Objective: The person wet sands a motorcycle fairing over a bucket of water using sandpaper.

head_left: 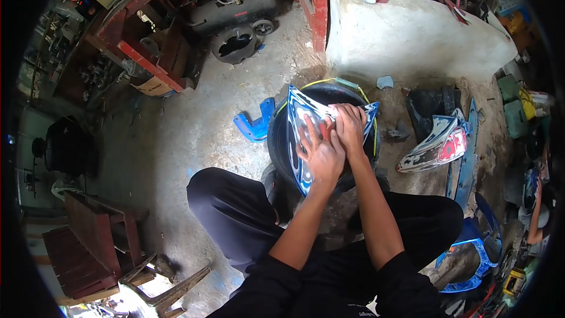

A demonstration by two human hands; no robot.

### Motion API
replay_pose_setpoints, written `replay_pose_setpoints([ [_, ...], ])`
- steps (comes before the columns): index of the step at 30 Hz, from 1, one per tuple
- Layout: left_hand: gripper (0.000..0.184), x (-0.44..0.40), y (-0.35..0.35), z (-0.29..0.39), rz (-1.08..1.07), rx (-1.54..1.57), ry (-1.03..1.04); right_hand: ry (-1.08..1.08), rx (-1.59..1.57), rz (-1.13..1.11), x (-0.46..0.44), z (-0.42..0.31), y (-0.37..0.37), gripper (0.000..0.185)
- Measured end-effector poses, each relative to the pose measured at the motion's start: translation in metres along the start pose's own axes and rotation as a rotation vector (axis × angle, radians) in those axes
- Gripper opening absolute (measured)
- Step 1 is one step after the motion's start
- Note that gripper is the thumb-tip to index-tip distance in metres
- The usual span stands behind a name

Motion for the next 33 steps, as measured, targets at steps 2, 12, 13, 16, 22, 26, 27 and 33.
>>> replay_pose_setpoints([
  [2, 0.048, 0.014, 0.01, 0.003, 0.02, 0.046, -0.033, 0.022, -0.005, -0.014, 0.007, 0.002, -0.001, 0.025],
  [12, 0.048, -0.073, 0.023, -0.044, 0.151, 0.058, -0.142, 0.053, -0.038, 0.032, -0.003, -0.011, -0.009, 0.019],
  [13, 0.051, -0.062, 0.021, -0.037, 0.136, 0.139, -0.159, 0.048, -0.04, 0.035, -0.004, -0.012, -0.01, 0.019],
  [16, 0.049, -0.016, 0.006, -0.027, 0.05, 0.202, -0.149, 0.041, 0.045, 0.042, -0.008, -0.014, -0.007, 0.033],
  [22, 0.059, -0.025, -0.001, -0.056, -0.012, 0.197, -0.243, 0.02, -0.029, 0.005, -0.009, -0.014, -0.007, 0.03],
  [26, 0.056, 0.007, -0.005, -0.042, 0.127, 0.136, -0.164, 0.021, -0.069, -0.023, -0.012, -0.018, -0.008, 0.029],
  [27, 0.056, 0.003, -0.009, -0.043, 0.128, 0.136, -0.164, 0.02, -0.069, -0.022, -0.012, -0.018, -0.006, 0.029],
  [33, 0.048, -0.052, 0.0, -0.07, 0.108, 0.002, -0.195, -0.039, -0.004, -0.002, -0.005, -0.021, -0.006, 0.03],
])
Point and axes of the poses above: each hand's wrist, its own x-axis away from the middle knuckle, its own y-axis out of the palm, z = x × y, the point moved 6 cm from there along -x, towards the middle knuckle, and after that the axes turned 7 degrees about z, right-handed, at the moved point
